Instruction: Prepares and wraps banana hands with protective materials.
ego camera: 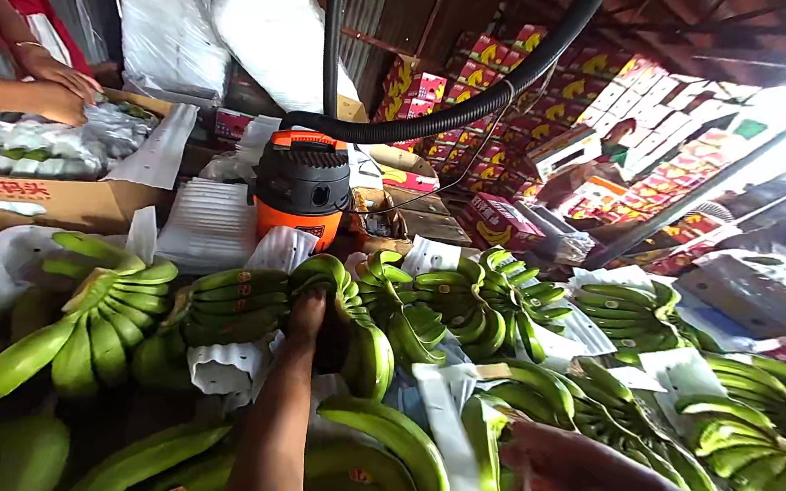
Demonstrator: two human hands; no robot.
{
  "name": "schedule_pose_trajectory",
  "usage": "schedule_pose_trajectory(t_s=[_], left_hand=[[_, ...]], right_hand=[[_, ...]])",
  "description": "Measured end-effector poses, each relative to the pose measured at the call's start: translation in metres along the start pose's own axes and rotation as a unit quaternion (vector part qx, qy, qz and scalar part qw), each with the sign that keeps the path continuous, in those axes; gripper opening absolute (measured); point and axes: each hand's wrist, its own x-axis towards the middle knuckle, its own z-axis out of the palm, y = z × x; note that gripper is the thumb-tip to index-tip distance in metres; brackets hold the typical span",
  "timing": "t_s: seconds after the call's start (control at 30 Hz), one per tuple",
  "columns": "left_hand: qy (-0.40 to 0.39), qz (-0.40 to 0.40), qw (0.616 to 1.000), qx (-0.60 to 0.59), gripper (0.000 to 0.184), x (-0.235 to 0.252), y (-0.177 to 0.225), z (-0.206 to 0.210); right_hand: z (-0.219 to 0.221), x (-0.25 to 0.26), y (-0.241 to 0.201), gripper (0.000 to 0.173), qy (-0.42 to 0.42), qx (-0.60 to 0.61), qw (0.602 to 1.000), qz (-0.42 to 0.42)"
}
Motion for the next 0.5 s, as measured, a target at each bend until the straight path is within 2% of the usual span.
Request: schedule_pose_trajectory(t_s=[0.1,0.2,0.3,0.37,0.4,0.43,0.5], left_hand=[[-0.015,-0.015,1.000,0.012,0.042,0.011,0.002,-0.002],[0.083,-0.004,0.996,-0.015,0.038,0.014,-0.004,0.004],[0.219,0.045,0.960,-0.171,0.028,-0.006,0.013,-0.005],[0.256,0.124,0.918,-0.275,0.019,-0.037,0.040,-0.028],[0.228,0.173,0.902,-0.323,0.017,-0.058,0.055,-0.040],[0.166,0.228,0.886,-0.368,0.016,-0.080,0.069,-0.053],[-0.009,0.319,0.861,-0.397,0.015,-0.119,0.092,-0.077]], right_hand=[[0.001,0.010,0.021,0.027,0.041,-0.012,0.999,0.023],[0.005,0.021,0.034,0.026,0.112,-0.019,0.992,0.058],[0.002,0.032,0.050,0.030,0.159,0.007,0.984,0.081],[0.000,0.038,0.062,0.035,0.148,0.006,0.985,0.083],[0.000,0.040,0.067,0.038,0.144,0.007,0.986,0.081],[0.001,0.041,0.069,0.041,0.145,0.006,0.986,0.078],[0.004,0.040,0.068,0.049,0.157,0.003,0.985,0.068]])
